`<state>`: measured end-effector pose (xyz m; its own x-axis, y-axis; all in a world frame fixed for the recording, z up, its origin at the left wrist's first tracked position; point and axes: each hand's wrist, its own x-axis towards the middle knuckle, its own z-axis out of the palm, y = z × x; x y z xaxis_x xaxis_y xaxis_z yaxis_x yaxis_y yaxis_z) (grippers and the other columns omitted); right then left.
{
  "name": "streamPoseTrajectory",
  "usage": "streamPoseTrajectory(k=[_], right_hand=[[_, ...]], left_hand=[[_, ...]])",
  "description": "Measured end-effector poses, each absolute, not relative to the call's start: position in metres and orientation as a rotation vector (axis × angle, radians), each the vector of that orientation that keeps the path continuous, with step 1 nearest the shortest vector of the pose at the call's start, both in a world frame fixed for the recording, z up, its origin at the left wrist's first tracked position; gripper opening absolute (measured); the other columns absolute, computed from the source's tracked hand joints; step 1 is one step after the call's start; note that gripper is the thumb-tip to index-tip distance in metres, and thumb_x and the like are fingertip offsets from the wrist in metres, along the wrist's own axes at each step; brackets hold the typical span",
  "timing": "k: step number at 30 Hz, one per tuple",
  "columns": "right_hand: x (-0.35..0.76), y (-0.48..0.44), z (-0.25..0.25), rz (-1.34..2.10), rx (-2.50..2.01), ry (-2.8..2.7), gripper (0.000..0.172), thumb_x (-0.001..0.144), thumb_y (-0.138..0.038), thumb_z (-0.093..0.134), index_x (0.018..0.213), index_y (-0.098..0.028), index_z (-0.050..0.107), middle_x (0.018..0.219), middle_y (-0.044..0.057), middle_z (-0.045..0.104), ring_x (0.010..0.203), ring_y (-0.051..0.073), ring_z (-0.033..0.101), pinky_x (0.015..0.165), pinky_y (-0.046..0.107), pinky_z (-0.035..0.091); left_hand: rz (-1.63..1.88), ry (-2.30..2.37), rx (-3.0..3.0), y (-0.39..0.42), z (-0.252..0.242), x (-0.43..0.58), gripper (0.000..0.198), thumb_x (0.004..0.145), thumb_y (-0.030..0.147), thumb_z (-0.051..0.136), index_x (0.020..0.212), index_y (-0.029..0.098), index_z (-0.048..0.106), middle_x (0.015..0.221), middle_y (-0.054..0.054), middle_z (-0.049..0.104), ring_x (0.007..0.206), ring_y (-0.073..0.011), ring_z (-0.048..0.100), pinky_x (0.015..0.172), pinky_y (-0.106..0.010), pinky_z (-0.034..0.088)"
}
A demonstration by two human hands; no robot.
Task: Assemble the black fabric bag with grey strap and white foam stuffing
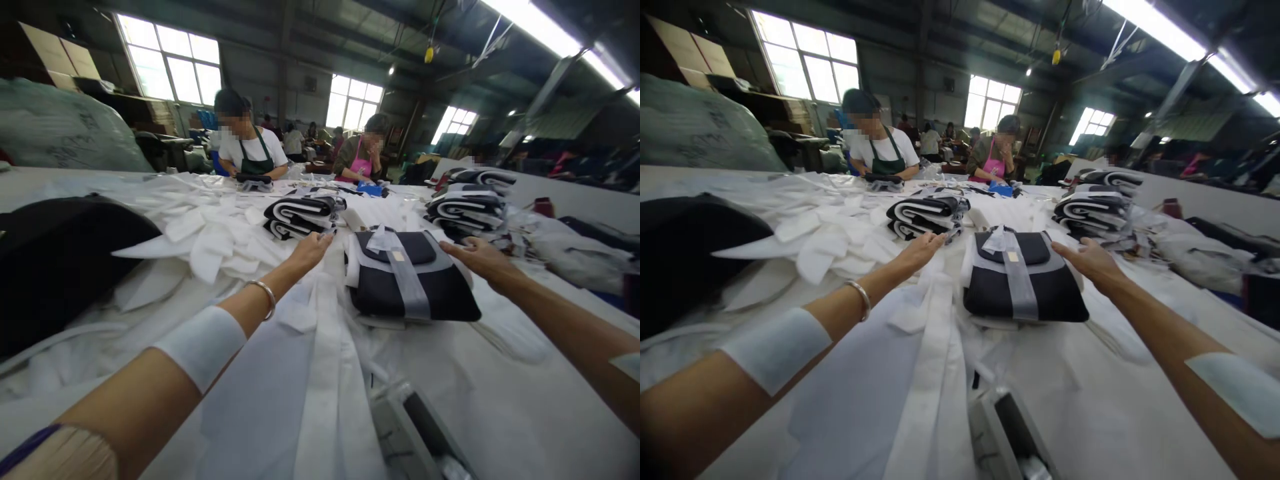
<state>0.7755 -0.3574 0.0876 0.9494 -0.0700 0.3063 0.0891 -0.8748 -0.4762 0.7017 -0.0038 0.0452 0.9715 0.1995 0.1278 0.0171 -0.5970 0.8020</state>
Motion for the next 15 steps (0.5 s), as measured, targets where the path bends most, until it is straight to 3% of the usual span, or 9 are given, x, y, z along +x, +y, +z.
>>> streamPoseTrajectory(k=[4, 8, 12, 15], right_hand=[[0.717, -0.334, 0.112, -0.559, -2.606, -0.021, 0.092, 0.085, -0.071, 0.044, 0.137, 0.005, 0.044, 0.128, 0.032, 0.055, 0.117, 0.033, 0.056, 0.082, 0.039, 0.036], [0.640, -0.295, 0.119, -0.611, -2.575, -0.344, 0.072, 0.091, -0.060, 0.043, 0.135, -0.003, 0.050, 0.131, 0.026, 0.056, 0.116, 0.031, 0.056, 0.085, 0.040, 0.038], [0.526, -0.257, 0.096, -0.466, -2.375, -0.915, 0.056, 0.090, -0.049, 0.053, 0.134, -0.014, 0.054, 0.135, 0.019, 0.056, 0.116, 0.030, 0.058, 0.091, 0.039, 0.044], [0.424, -0.247, 0.061, -0.336, -2.111, -1.438, 0.048, 0.087, -0.044, 0.061, 0.132, -0.029, 0.057, 0.134, 0.007, 0.060, 0.118, 0.029, 0.058, 0.099, 0.040, 0.046]], left_hand=[[0.238, 0.040, 2.327, 0.026, 0.078, 0.619, 0.037, 0.090, 0.047, 0.046, 0.096, 0.015, 0.063, 0.089, -0.005, 0.067, 0.085, -0.0214, 0.060, 0.079, -0.029, 0.042], [0.165, -0.110, 2.561, 0.064, 0.108, 0.486, 0.035, 0.090, 0.045, 0.046, 0.097, 0.018, 0.067, 0.098, -0.006, 0.070, 0.091, -0.0224, 0.062, 0.081, -0.029, 0.044], [0.143, 0.138, 2.647, 0.093, 0.104, 0.309, 0.039, 0.088, 0.045, 0.050, 0.112, 0.020, 0.067, 0.113, -0.008, 0.070, 0.099, -0.0241, 0.064, 0.087, -0.030, 0.046], [0.213, 0.424, 2.563, 0.099, 0.080, 0.167, 0.041, 0.090, 0.049, 0.048, 0.116, 0.023, 0.066, 0.117, -0.007, 0.069, 0.106, -0.0242, 0.063, 0.092, -0.031, 0.047]])
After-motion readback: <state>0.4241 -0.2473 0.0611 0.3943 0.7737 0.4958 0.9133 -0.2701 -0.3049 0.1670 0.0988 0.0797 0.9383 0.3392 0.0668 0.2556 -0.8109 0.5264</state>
